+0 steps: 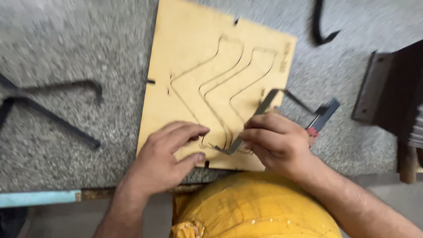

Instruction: The person bends a metal strip using a manual bending machine, then repeatedly checks its shape against a wooden template. They use a hammer and a grooved metal block to refine the bend, alternating between bending, hammering, and template comparison.

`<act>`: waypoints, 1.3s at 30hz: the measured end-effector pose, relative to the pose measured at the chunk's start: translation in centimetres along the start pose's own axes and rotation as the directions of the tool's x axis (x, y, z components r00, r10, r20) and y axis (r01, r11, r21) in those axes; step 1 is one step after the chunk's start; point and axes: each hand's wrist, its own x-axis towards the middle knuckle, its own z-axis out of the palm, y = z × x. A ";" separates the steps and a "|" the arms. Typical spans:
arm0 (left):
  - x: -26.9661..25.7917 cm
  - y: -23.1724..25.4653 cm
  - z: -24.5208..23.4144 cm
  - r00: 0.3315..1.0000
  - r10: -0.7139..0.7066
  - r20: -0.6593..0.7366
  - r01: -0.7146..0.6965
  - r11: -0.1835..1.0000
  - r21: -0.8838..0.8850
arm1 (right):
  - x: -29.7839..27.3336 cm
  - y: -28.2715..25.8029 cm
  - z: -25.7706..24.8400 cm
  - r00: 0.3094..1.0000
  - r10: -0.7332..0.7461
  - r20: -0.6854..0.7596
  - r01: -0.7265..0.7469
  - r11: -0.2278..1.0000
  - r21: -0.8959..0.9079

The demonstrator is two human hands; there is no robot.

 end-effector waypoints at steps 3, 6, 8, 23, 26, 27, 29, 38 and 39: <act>0.8 2.0 1.6 0.999 -0.009 -0.052 -0.006 0.959 -0.285 | -0.7 -1.5 -2.6 0.972 0.172 -0.161 -0.152 0.980 0.126; 3.1 5.6 4.6 0.972 0.181 -0.148 -0.231 0.837 -0.496 | -0.8 -2.7 -4.5 0.914 0.244 -0.325 -0.102 0.911 0.400; 4.4 8.0 6.6 0.947 0.272 -0.171 -0.321 0.774 -0.546 | -1.4 -3.5 -5.6 0.870 0.318 -0.377 -0.088 0.852 0.515; 8.8 14.0 17.5 0.996 0.082 0.036 -0.077 0.989 -0.128 | -18.2 13.4 -21.3 0.553 0.595 -0.583 -0.747 0.664 -0.030; 10.2 13.2 21.4 0.981 -0.127 0.150 0.166 0.943 -0.290 | -18.6 15.8 -19.9 0.516 0.786 -0.340 -0.793 0.589 0.155; 10.2 13.0 22.8 0.959 -0.210 0.188 0.269 0.882 -0.387 | -18.9 16.1 -19.3 0.506 0.801 -0.319 -0.783 0.582 0.220; 10.7 12.7 26.0 0.953 -0.229 0.200 0.299 0.825 -0.480 | -19.8 16.4 -18.6 0.494 0.825 -0.274 -0.750 0.564 0.345; 8.2 11.0 34.7 0.931 -0.272 0.242 0.359 0.797 -0.486 | -28.5 15.6 -20.3 0.759 0.642 -0.107 -0.609 0.759 0.231; 7.9 10.7 35.7 0.938 -0.253 0.238 0.340 0.802 -0.491 | -29.2 15.9 -20.6 0.794 0.603 -0.079 -0.576 0.788 0.220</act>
